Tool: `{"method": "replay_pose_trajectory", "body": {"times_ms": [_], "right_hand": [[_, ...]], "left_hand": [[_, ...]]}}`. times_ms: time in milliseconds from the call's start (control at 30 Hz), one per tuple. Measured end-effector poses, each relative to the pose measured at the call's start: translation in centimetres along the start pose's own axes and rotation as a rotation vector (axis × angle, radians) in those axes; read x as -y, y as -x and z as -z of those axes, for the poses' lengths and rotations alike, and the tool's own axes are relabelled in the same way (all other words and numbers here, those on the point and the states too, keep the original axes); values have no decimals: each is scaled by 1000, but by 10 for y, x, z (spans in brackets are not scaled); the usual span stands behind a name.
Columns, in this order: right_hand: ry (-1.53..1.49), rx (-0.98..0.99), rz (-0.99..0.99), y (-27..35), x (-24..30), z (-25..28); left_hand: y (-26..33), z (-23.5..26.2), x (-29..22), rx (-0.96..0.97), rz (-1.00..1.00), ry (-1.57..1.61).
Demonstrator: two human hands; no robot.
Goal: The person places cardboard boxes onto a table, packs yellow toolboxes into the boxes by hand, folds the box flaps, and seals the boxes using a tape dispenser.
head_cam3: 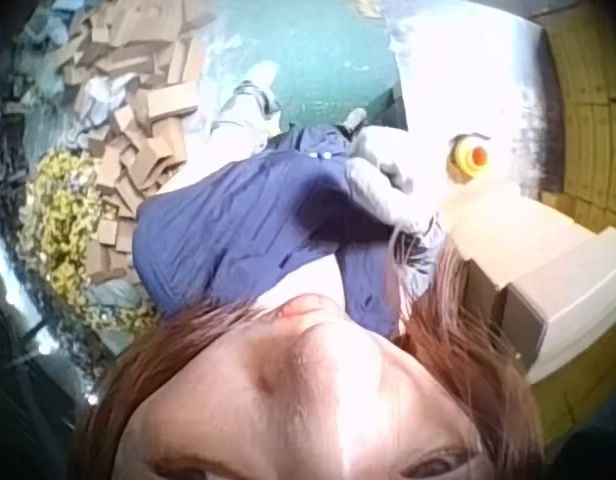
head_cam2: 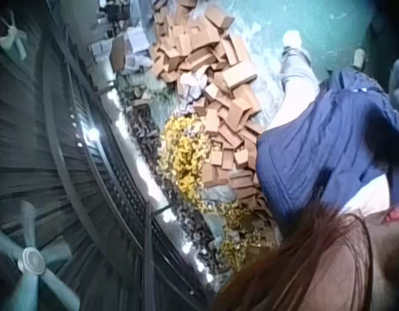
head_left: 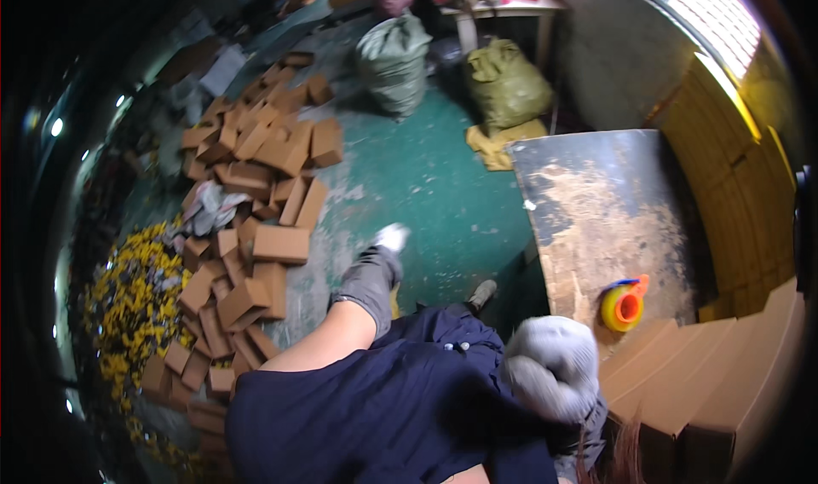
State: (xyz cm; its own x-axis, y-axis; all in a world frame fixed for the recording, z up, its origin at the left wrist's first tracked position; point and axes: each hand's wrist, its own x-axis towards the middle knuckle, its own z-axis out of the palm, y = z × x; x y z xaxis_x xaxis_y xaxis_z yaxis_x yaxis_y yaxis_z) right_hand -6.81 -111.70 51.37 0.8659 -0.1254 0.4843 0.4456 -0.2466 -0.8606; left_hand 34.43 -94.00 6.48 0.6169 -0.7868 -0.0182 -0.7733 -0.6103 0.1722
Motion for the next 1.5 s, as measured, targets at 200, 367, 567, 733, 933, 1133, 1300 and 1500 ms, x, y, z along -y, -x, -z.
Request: {"method": "replay_pose_trajectory", "body": {"times_ms": [200, 367, 567, 733, 933, 1133, 1300, 1500], "right_hand": [[-325, 258, 338, -71, -11, -23], [-575, 472, 377, -114, -24, -57], [-601, 479, 89, -119, -25, -146], [-619, 645, 89, -153, -28, -197], [-586, 869, 141, -203, -57, -279], [-545, 1104, 167, -274, -92, -341], [-63, 1198, -208, -276, -226, -435], [37, 852, -632, -265, -417, -530]], "left_hand": [[418, 100, 184, 706, 701, -187], [616, 30, 105, 752, 1543, 114], [436, 10, -56, 134, 1062, 430], [375, -24, 82, -52, 869, 511], [327, 92, 155, -462, 1057, 766], [422, 25, 142, -356, 1199, 849], [622, -98, -5, 187, 1277, 492], [663, -136, -44, 937, 1411, 985]]}}
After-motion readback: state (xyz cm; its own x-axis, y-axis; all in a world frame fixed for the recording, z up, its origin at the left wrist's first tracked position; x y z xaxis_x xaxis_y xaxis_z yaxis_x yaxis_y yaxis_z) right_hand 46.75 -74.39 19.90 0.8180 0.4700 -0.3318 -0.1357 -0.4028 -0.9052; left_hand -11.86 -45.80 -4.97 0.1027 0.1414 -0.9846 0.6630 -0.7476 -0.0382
